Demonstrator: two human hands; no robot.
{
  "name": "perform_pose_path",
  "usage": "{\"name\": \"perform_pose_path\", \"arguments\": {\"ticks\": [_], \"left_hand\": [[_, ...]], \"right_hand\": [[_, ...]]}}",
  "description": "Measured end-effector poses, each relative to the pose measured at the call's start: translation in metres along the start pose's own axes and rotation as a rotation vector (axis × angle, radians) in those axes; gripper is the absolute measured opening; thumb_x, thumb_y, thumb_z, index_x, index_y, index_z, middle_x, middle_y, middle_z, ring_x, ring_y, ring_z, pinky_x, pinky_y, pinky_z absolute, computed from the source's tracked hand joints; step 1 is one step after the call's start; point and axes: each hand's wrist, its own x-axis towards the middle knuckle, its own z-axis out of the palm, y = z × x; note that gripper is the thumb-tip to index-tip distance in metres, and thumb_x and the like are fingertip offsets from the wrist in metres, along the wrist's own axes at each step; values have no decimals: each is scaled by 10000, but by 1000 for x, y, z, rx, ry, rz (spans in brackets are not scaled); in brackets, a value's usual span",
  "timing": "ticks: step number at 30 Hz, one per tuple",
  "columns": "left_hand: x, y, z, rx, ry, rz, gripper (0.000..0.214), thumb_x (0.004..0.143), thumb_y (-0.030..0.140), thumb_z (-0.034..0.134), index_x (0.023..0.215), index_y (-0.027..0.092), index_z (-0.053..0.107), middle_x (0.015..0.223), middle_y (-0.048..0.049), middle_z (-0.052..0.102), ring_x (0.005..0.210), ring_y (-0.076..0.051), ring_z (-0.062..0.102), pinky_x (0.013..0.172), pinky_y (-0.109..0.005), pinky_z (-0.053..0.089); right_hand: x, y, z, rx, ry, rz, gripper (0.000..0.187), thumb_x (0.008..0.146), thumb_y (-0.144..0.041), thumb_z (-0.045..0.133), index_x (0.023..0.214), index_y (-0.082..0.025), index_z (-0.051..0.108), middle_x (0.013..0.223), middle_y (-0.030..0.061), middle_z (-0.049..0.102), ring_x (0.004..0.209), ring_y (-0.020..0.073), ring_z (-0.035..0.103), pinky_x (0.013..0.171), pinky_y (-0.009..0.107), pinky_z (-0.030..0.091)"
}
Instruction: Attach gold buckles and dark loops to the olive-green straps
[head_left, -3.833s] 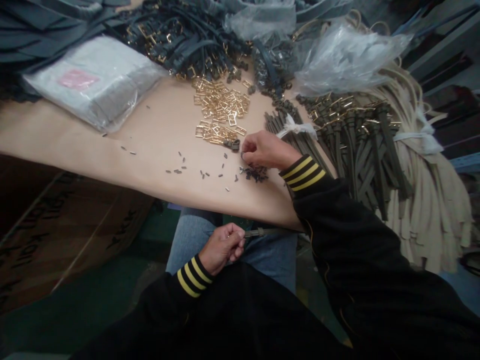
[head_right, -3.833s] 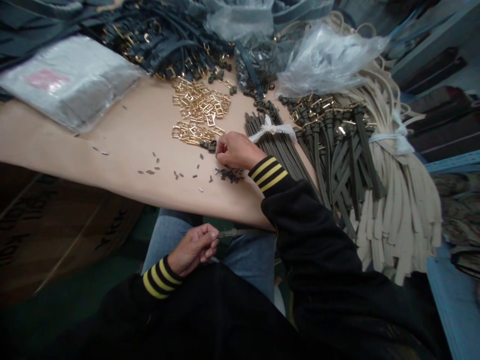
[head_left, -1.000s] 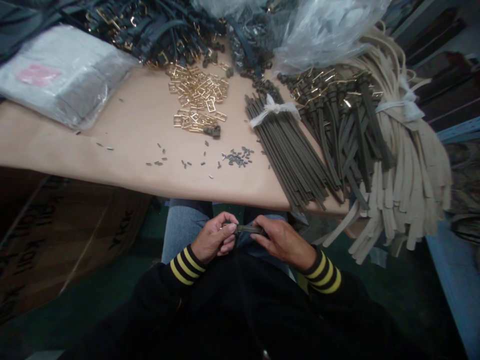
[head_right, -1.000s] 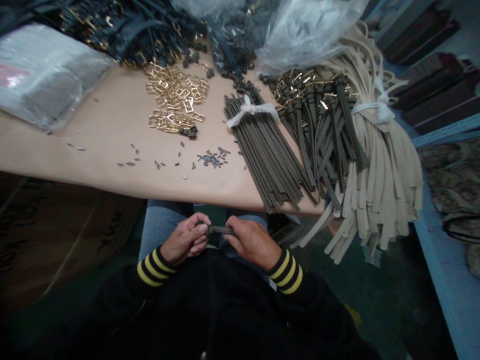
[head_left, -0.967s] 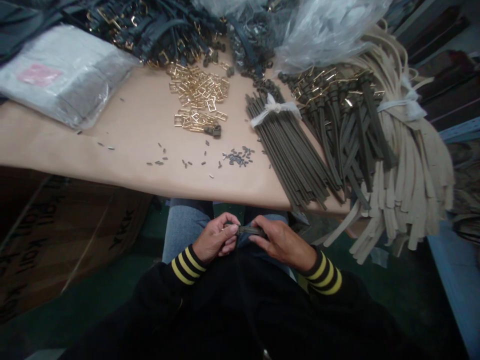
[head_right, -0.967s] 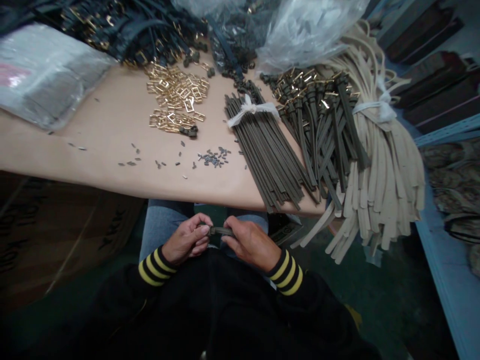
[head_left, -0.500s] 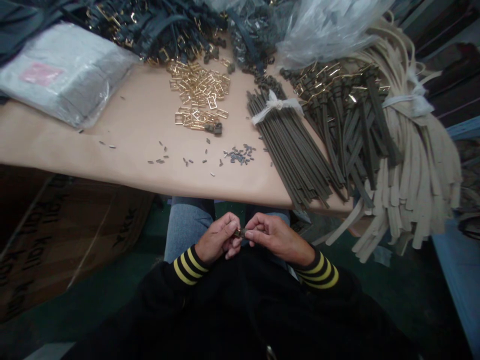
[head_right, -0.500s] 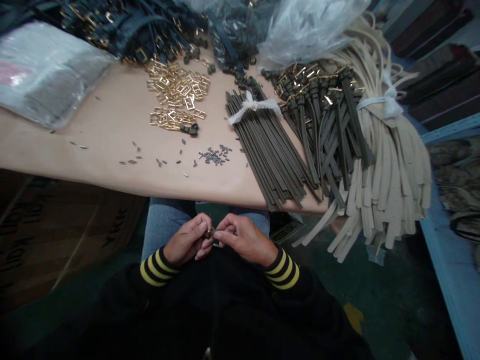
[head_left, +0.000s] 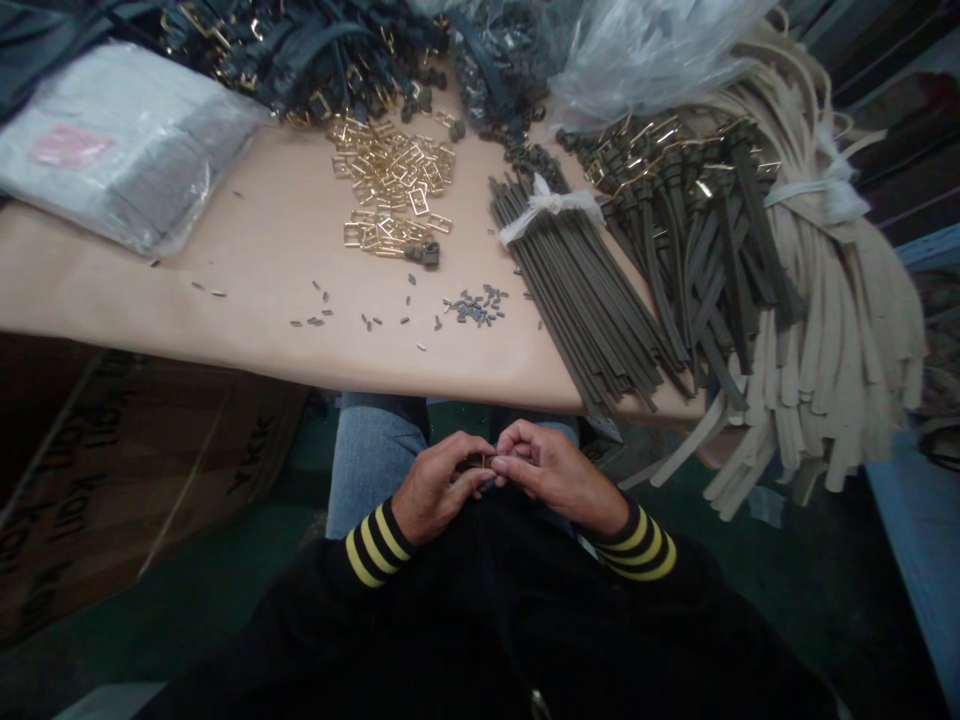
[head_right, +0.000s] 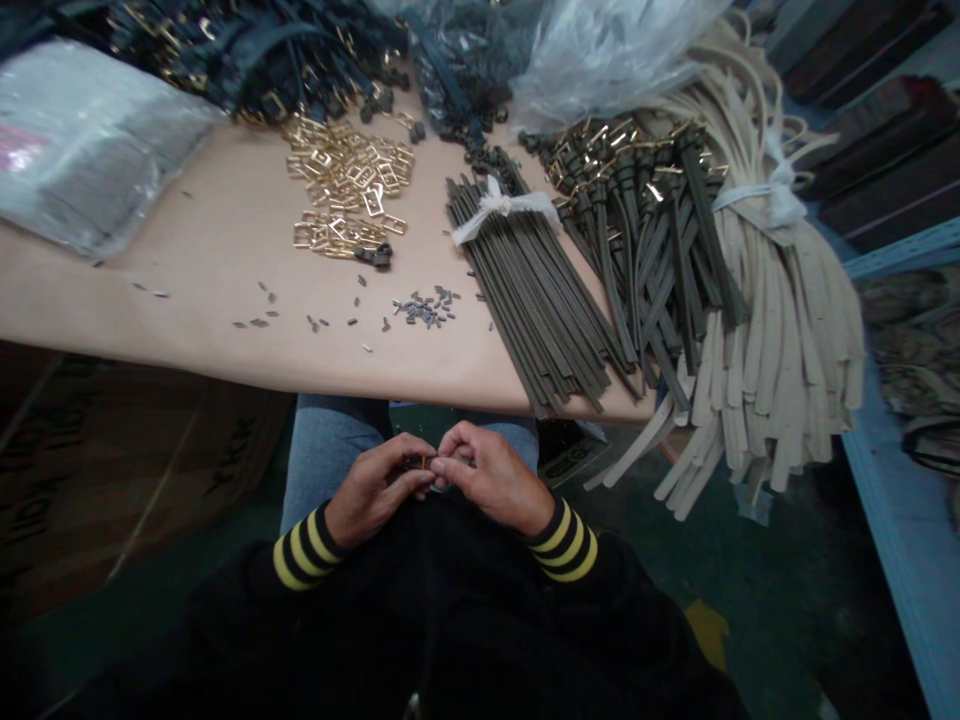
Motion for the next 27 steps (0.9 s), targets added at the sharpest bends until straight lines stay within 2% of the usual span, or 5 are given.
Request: {"name": "perform_pose_path", "arguments": {"ticks": [6, 11, 18, 23, 27], "left_hand": [[2, -2, 0, 185, 49, 142, 142, 784, 193, 472, 920, 157, 485, 752, -17, 510, 571, -83, 505, 540, -199, 429], [8, 9, -5, 338, -57, 268, 116, 749, 142, 460, 856, 143, 503, 710, -18, 502, 640, -105, 473, 579, -211, 407], [10, 14, -7, 203, -110, -47, 86, 663, 101, 443, 729, 156, 443, 583, 60, 394, 483, -53, 357, 443, -155, 312], [9, 6, -2, 151, -29, -174, 89, 706, 176, 446, 792, 158, 459, 623, 49, 442, 535, -71, 414, 513, -180, 365], [9, 4, 0, 214, -62, -237, 170, 733, 204, 421, 855, 137, 519, 700, -1, 529, 619, -109, 477, 589, -225, 393]], "right_hand": [[0, -7, -1, -162, -27, 8, 19, 713, -148, 458, 723, -149, 442, 594, -32, 497, 489, 72, 452, 493, 196, 349], [2, -6, -2, -323, -2, -29, 63, 644, -118, 454, 620, -164, 418, 539, -50, 415, 518, 88, 382, 495, 201, 289], [-3, -1, 2, -398, 8, 26, 49, 628, -133, 435, 606, -169, 411, 539, -44, 394, 506, 92, 350, 470, 201, 250], [-4, -4, 11, -570, 142, -19, 77, 637, -111, 439, 621, -177, 402, 508, -61, 346, 451, 80, 329, 453, 194, 225], [-3, -3, 14, -672, 161, -96, 106, 633, -75, 436, 653, -178, 420, 501, -63, 350, 447, 82, 352, 466, 198, 234]]}}
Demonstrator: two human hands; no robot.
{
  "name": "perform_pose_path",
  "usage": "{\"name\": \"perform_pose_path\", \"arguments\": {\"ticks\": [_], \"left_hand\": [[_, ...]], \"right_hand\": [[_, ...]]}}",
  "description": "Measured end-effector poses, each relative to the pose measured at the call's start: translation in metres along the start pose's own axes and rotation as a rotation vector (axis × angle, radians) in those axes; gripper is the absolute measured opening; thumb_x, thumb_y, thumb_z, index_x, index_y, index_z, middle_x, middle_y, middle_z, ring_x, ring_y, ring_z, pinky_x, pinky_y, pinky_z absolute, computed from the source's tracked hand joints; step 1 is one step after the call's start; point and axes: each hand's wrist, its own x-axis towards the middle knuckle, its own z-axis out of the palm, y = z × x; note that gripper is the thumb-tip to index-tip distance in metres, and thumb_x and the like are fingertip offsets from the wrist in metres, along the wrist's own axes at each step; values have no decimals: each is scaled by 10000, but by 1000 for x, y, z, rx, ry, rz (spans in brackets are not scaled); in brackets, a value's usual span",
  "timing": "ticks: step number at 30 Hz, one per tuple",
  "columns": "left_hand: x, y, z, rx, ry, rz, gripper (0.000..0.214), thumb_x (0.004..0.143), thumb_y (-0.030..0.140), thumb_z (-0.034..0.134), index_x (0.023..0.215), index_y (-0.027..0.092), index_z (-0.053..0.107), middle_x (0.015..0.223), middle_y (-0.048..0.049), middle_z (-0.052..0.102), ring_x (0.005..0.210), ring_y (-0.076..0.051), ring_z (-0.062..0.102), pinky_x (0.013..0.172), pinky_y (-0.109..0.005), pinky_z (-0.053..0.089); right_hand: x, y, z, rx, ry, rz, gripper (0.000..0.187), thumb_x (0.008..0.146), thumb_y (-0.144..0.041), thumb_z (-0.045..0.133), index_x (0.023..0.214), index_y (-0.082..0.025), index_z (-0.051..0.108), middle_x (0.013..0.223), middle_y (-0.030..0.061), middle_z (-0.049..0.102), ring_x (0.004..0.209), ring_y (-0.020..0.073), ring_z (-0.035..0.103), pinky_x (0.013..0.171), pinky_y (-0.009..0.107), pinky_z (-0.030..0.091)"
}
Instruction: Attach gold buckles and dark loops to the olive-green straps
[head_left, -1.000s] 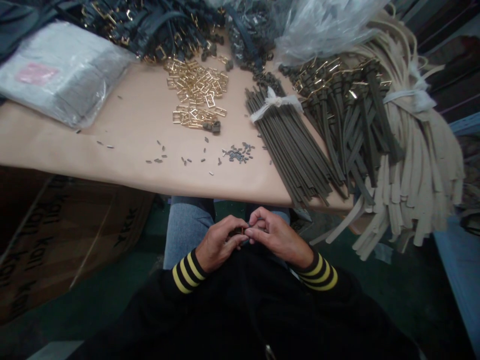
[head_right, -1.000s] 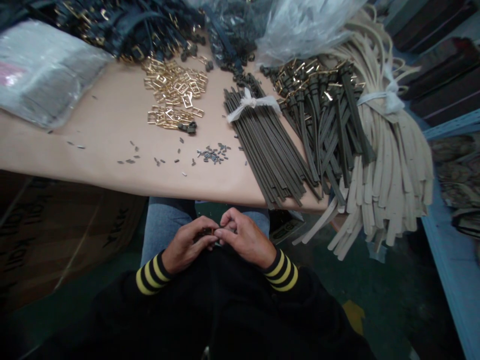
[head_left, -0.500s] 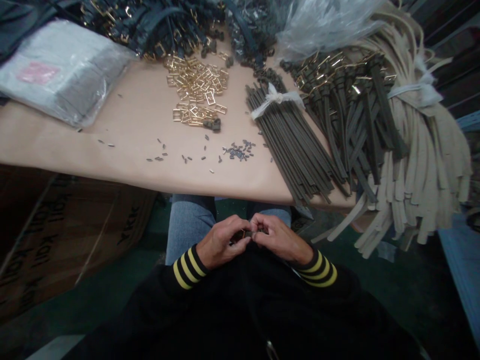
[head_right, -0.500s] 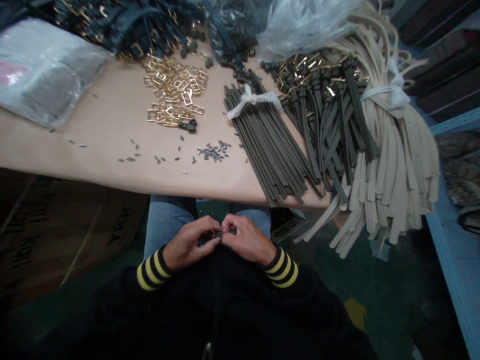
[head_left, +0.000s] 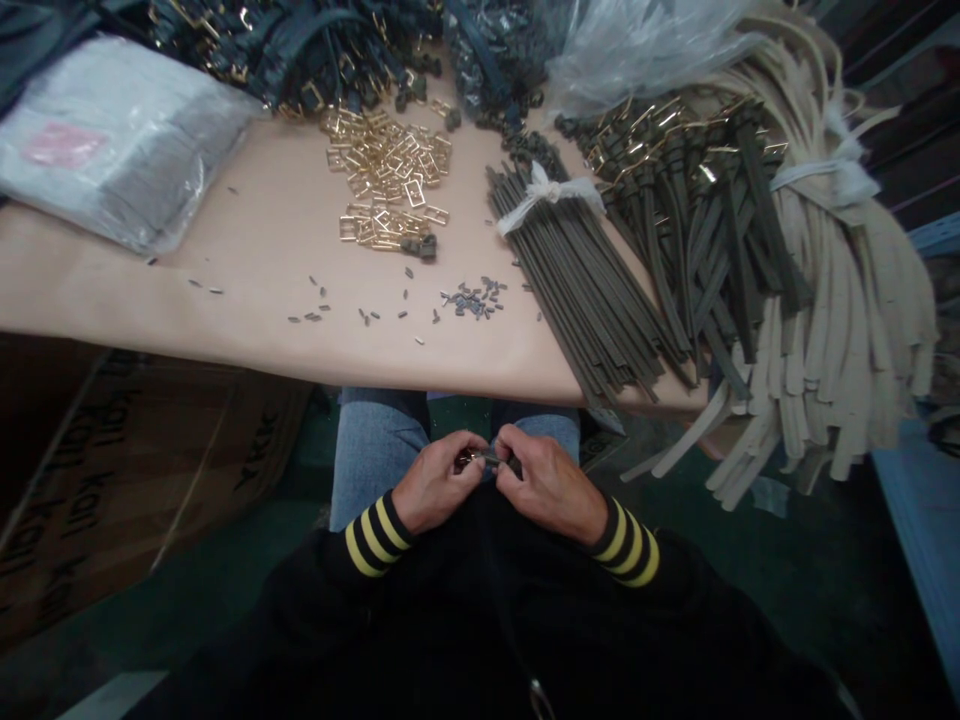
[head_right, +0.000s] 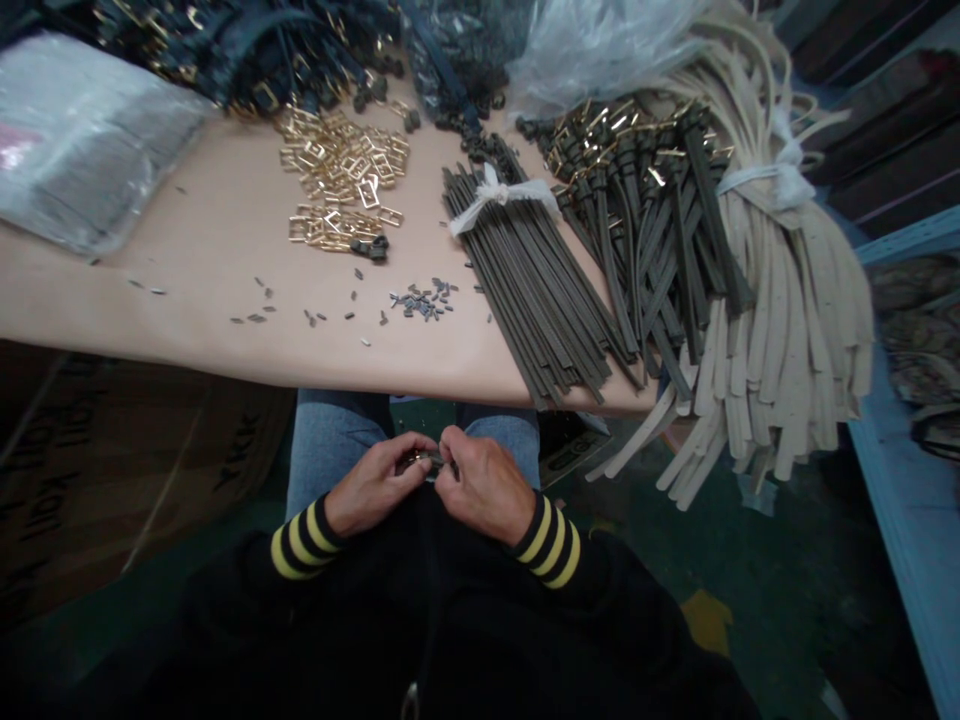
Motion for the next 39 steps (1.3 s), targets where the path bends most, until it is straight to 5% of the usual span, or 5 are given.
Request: {"name": "perform_pose_path", "arguments": {"ticks": [9, 14, 22, 39], "left_hand": [[-2, 8, -2, 49, 9, 13, 172, 757, 254, 403, 736, 132, 523, 623, 11, 476, 570, -105, 415, 542, -220, 344], [-4, 9, -1, -11, -17, -10, 171, 771, 258, 378, 724, 137, 490, 568, 38, 406, 523, -92, 371, 499, -206, 311], [-2, 10, 0, -13, -55, -4, 173, 780, 272, 365, 717, 141, 460, 542, 59, 352, 489, -81, 321, 474, -200, 277], [-6, 8, 6, 180, 38, 187, 192, 856, 227, 210, 723, 197, 346, 587, 34, 405, 524, -107, 440, 530, -226, 355]], "right_hand": [[-1, 8, -5, 18, -53, -43, 48, 719, -143, 476, 753, -174, 464, 592, -29, 478, 548, 108, 471, 538, 209, 338], [-6, 23, -21, 127, -164, -35, 299, 746, -261, 525, 1010, -154, 435, 831, 44, 581, 739, 142, 556, 673, 253, 412], [-11, 27, -33, 243, -403, 35, 204, 826, -267, 388, 705, -141, 494, 615, 11, 569, 510, 87, 528, 509, 193, 397], [1, 10, -20, 220, -329, -19, 217, 778, -212, 398, 574, -146, 427, 501, -59, 330, 474, 63, 311, 443, 180, 237]]}}
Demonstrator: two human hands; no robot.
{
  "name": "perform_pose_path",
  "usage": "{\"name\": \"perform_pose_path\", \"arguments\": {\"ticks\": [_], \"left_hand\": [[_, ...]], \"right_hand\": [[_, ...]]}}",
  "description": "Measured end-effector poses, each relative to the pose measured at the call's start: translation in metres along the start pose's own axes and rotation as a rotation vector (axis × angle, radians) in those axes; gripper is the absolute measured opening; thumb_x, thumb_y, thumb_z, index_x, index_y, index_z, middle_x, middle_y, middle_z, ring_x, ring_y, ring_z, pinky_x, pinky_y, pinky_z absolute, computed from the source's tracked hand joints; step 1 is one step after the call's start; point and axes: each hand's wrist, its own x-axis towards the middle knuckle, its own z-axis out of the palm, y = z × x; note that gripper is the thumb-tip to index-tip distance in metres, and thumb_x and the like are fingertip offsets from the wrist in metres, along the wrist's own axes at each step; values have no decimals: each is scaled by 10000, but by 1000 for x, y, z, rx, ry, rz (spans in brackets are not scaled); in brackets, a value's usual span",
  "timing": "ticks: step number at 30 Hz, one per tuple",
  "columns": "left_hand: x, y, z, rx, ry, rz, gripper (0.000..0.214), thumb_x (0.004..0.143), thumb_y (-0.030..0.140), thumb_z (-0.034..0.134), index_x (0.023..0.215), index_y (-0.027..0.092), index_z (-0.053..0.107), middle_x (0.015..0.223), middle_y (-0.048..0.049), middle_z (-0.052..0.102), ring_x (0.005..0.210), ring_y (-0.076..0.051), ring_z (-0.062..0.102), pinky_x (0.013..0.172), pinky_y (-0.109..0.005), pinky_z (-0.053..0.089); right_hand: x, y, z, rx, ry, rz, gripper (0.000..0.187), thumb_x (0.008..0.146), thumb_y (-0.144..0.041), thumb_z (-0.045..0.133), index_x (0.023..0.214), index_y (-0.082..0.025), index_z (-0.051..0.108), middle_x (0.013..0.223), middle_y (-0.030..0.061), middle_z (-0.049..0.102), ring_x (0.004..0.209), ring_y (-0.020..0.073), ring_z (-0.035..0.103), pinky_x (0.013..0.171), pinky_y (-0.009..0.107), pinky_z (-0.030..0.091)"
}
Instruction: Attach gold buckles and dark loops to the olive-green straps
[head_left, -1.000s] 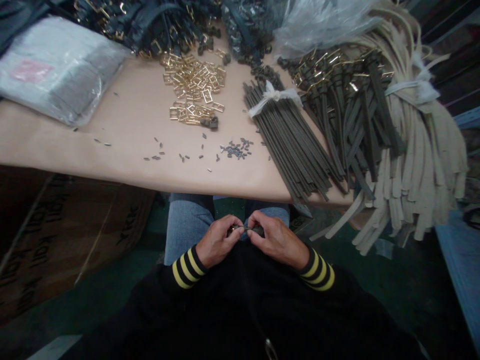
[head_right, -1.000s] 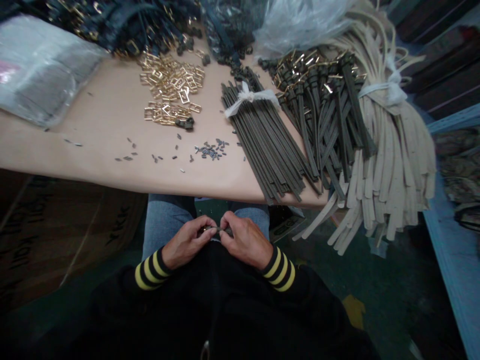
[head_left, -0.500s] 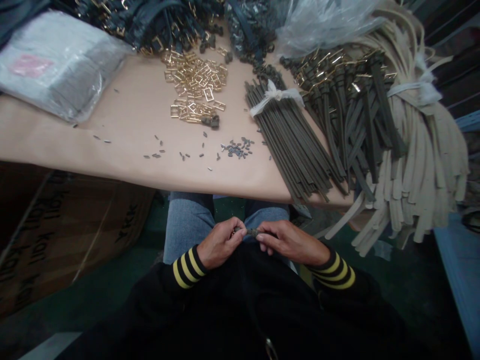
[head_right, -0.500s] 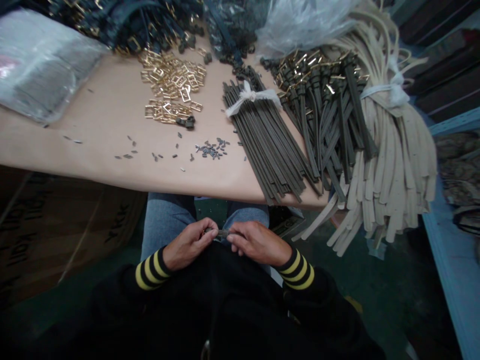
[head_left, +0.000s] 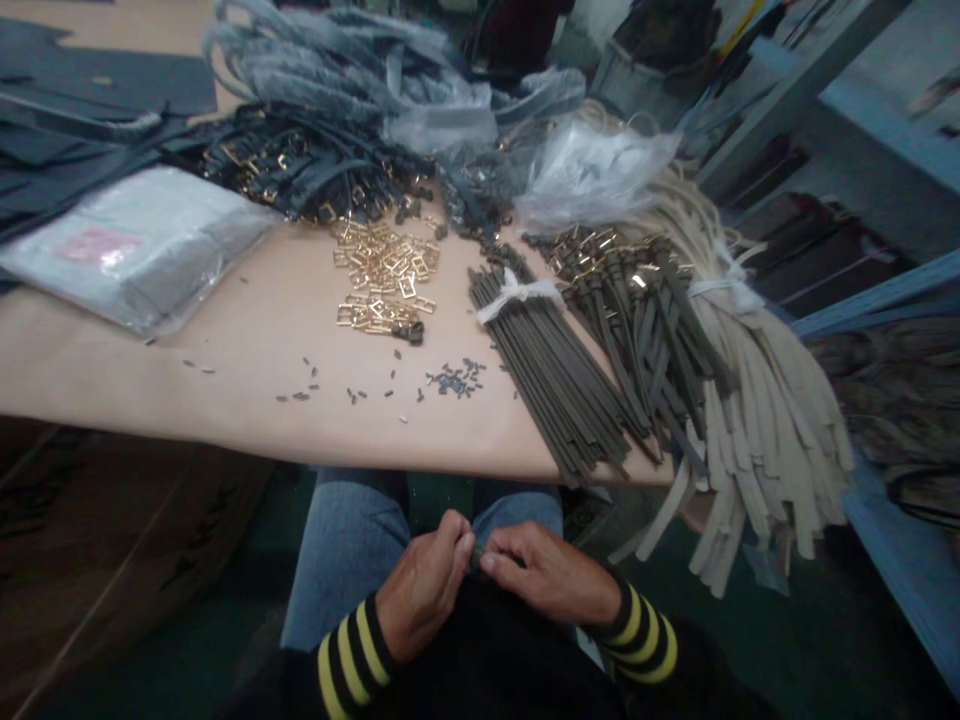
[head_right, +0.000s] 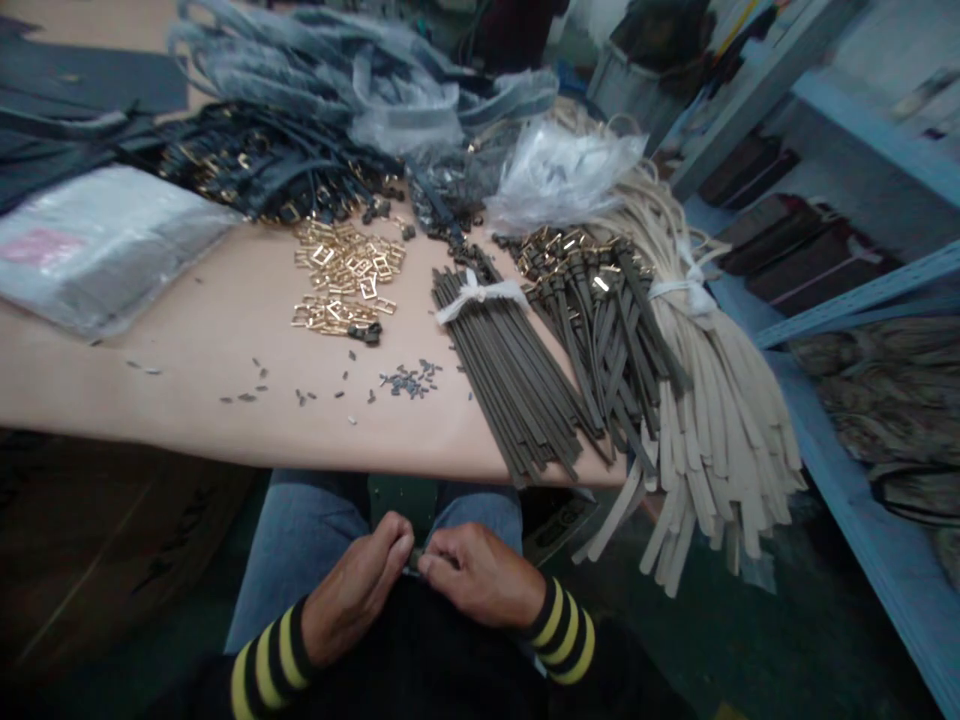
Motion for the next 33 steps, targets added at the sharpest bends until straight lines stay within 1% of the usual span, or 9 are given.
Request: {"name": "perform_pose_path", "arguments": {"ticks": [6, 10, 14, 17, 20, 22, 25, 29, 33], "left_hand": [[16, 0, 1, 179, 98, 168, 155, 848, 197, 232, 747, 204, 349, 560, 24, 480, 462, -114, 513, 454, -210, 370], [37, 10, -21, 240, 287, 288, 151, 814, 223, 344, 957, 182, 371, 664, -11, 552, 523, -130, 548, 481, -223, 434], [63, 8, -56, 347, 554, 307, 232, 802, 227, 379, 1026, 165, 386, 822, -67, 561, 663, -152, 562, 598, -271, 481], [79, -4, -76, 538, 701, 345, 161, 798, 217, 394, 930, 148, 453, 822, -85, 560, 749, -184, 550, 672, -312, 473], [88, -14, -82, 663, 748, 361, 133, 801, 202, 389, 883, 146, 478, 799, -82, 564, 759, -188, 540, 697, -316, 460], [90, -16, -80, 702, 734, 359, 128, 803, 204, 390, 867, 147, 486, 790, -77, 569, 743, -184, 540, 685, -307, 455], [90, -16, -78, 735, 715, 349, 126, 806, 196, 390, 861, 142, 490, 786, -78, 574, 736, -183, 539, 678, -304, 448], [91, -14, -78, 768, 692, 341, 135, 803, 202, 391, 857, 149, 503, 789, -76, 583, 737, -188, 538, 674, -312, 440], [91, -11, -78, 769, 695, 349, 149, 803, 204, 385, 847, 151, 517, 783, -72, 592, 730, -186, 538, 655, -306, 441]], "right_hand": [[3, -11, -4, 9, 23, -13, 215, 790, -180, 365, 585, -154, 420, 489, -48, 418, 453, 60, 397, 450, 162, 285], [-2, -21, -38, -46, 150, -51, 276, 822, -232, 353, 571, -154, 437, 490, -41, 435, 464, 64, 425, 475, 166, 327], [-9, -27, -119, -16, 456, 19, 235, 832, -287, 317, 677, -161, 442, 569, -25, 485, 407, 59, 413, 388, 161, 354], [-5, -21, -197, -223, 768, 126, 188, 805, -216, 353, 664, -154, 463, 593, 6, 539, 451, 76, 481, 434, 176, 407], [10, -9, -261, -553, 1039, 326, 154, 771, -139, 393, 680, -138, 517, 679, 60, 607, 599, 132, 573, 599, 242, 451], [21, -2, -284, -636, 1146, 379, 110, 726, -149, 476, 793, -96, 545, 860, 151, 601, 826, 232, 566, 735, 337, 418], [40, 5, -283, -775, 1194, 348, 268, 721, -201, 508, 948, -59, 526, 1033, 213, 528, 1003, 291, 468, 825, 384, 343], [66, 12, -243, -788, 839, 219, 167, 757, -272, 477, 771, -155, 595, 779, 71, 626, 761, 179, 565, 690, 255, 384], [86, 18, -218, -739, 723, 220, 94, 713, -219, 519, 705, -165, 595, 706, 40, 629, 676, 147, 567, 603, 215, 368]]}}
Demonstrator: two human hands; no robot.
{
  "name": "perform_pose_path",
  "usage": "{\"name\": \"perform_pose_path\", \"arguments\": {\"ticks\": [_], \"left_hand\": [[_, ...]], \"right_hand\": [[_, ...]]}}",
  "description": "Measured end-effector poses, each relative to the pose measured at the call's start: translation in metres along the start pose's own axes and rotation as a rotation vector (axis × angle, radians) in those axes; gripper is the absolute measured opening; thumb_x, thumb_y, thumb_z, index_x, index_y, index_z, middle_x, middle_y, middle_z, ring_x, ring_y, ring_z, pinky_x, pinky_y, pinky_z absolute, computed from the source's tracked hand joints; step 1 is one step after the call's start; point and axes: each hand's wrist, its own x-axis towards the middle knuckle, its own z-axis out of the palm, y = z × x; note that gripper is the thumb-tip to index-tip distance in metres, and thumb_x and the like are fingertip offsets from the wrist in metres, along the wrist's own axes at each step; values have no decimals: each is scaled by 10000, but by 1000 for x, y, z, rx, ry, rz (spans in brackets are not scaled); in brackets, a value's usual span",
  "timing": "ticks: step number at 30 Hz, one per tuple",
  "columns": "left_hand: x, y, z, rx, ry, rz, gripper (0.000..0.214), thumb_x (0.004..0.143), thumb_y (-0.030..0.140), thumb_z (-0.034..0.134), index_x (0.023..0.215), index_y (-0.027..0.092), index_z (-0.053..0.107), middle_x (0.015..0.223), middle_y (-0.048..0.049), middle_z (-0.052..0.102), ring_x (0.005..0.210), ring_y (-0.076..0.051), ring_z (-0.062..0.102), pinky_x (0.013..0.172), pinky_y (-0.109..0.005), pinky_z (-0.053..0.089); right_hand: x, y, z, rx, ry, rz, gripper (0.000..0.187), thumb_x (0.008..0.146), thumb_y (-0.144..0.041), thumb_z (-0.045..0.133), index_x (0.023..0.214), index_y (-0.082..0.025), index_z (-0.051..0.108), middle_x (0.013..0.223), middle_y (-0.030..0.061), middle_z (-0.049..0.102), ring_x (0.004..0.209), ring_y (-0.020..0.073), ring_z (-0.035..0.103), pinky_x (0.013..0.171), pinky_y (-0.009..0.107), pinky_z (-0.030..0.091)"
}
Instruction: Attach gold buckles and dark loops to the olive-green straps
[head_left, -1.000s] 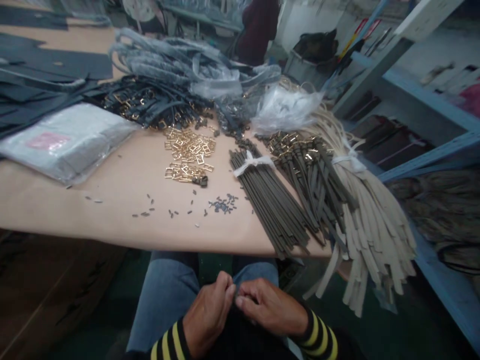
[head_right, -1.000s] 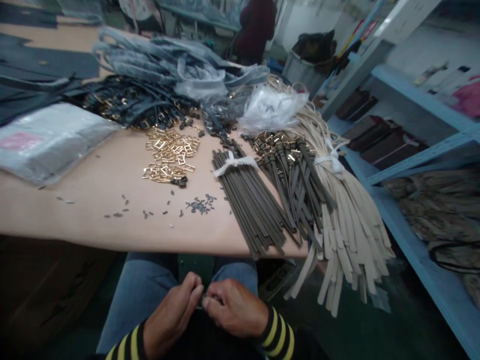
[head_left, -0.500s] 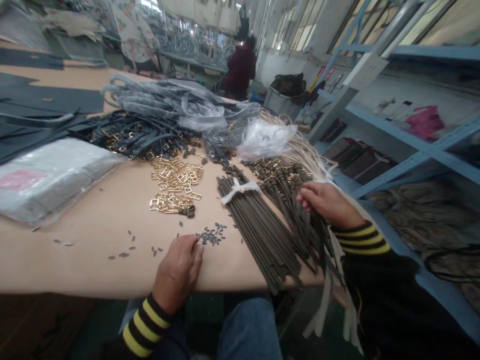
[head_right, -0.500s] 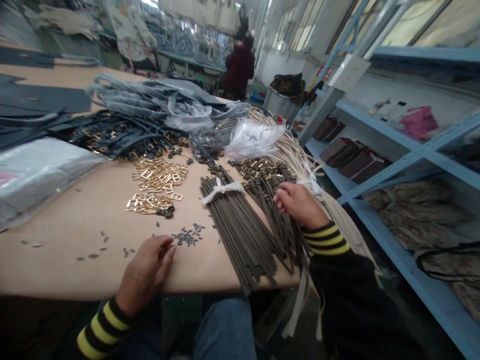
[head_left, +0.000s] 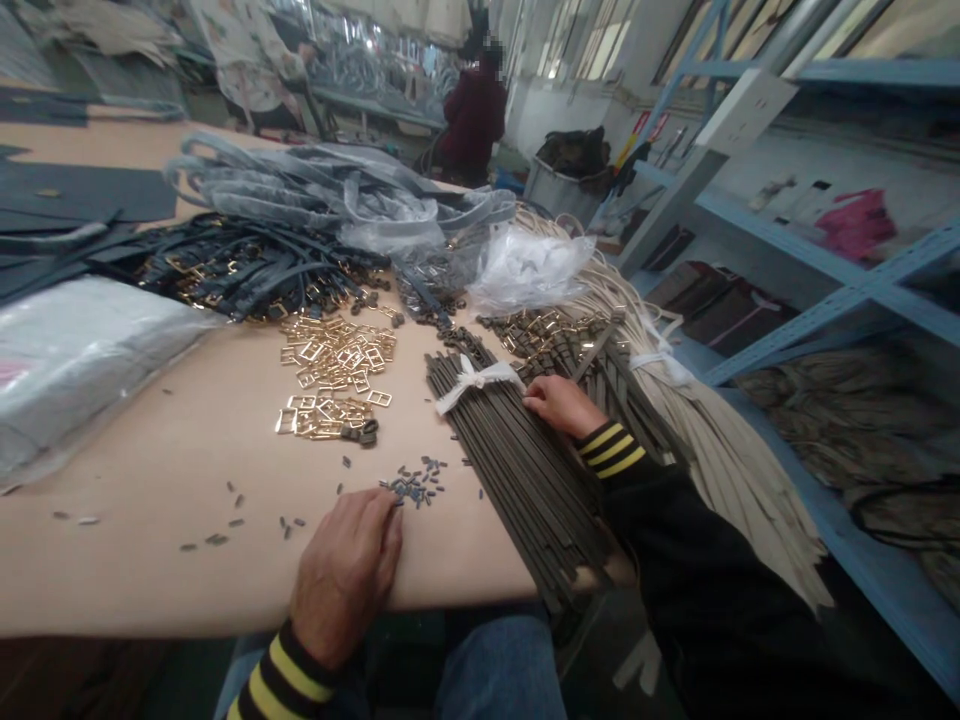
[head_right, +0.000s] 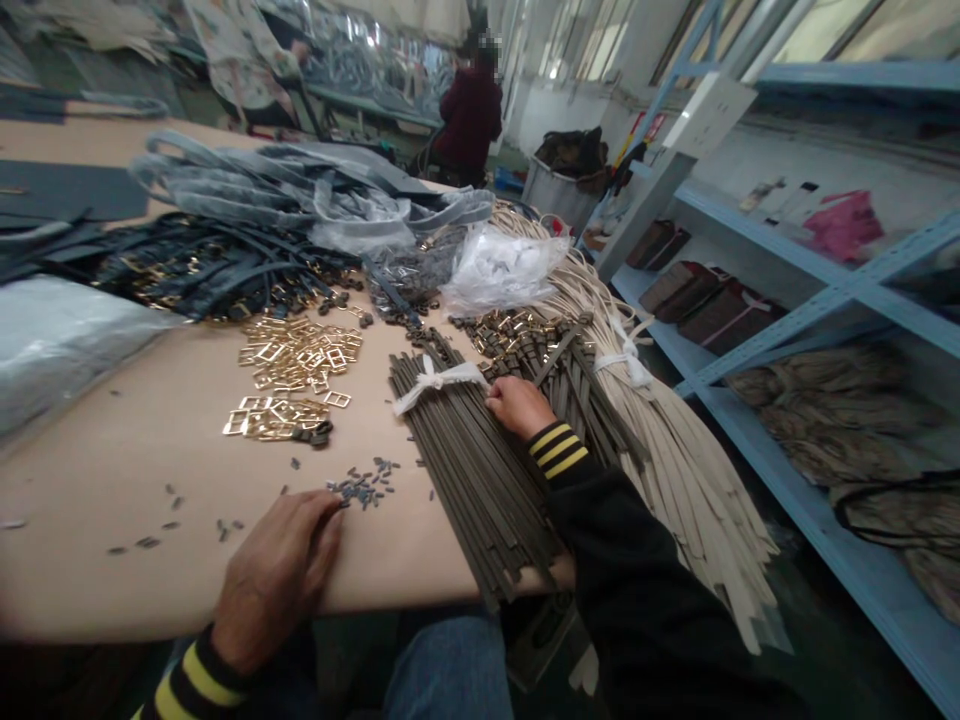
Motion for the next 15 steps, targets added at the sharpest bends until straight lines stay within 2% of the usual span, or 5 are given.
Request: {"name": "perform_pose_path", "arguments": {"ticks": [4, 8, 12, 13, 15], "left_hand": [[-1, 1, -1, 20, -4, 10, 144, 804, 195, 382, 826, 147, 517, 763, -72, 586, 720, -185, 530, 649, -307, 444], [-3, -2, 1, 3, -4, 4, 127, 797, 179, 396, 829, 143, 513, 771, -76, 577, 733, -187, 520, 673, -315, 447], [-4, -1, -2, -118, 58, -76, 141, 793, 199, 398, 838, 151, 523, 802, -80, 574, 779, -190, 520, 724, -326, 447], [-4, 2, -5, -181, 73, -122, 157, 792, 218, 401, 851, 148, 527, 815, -84, 576, 792, -192, 523, 730, -328, 446], [-5, 11, -14, -370, 44, -274, 217, 796, 273, 397, 904, 138, 528, 802, -77, 585, 763, -180, 537, 696, -312, 453]], "right_hand": [[2, -5, -3, 11, -27, 5, 81, 689, -144, 489, 666, -156, 566, 677, 36, 613, 641, 137, 550, 575, 209, 348], [-18, -8, -23, 34, -37, -2, 93, 688, -125, 447, 622, -159, 504, 627, 37, 592, 618, 140, 538, 553, 214, 340], [-74, -17, -45, 129, -58, 7, 91, 737, -141, 375, 673, -175, 432, 526, -10, 543, 501, 116, 532, 519, 211, 363], [-92, -22, -48, 268, -92, 13, 72, 750, -164, 371, 695, -179, 415, 524, -22, 533, 476, 109, 528, 503, 207, 373], [-127, -36, -45, 583, -264, 13, 65, 775, -220, 372, 728, -183, 397, 578, -24, 534, 473, 99, 532, 471, 198, 391]]}}
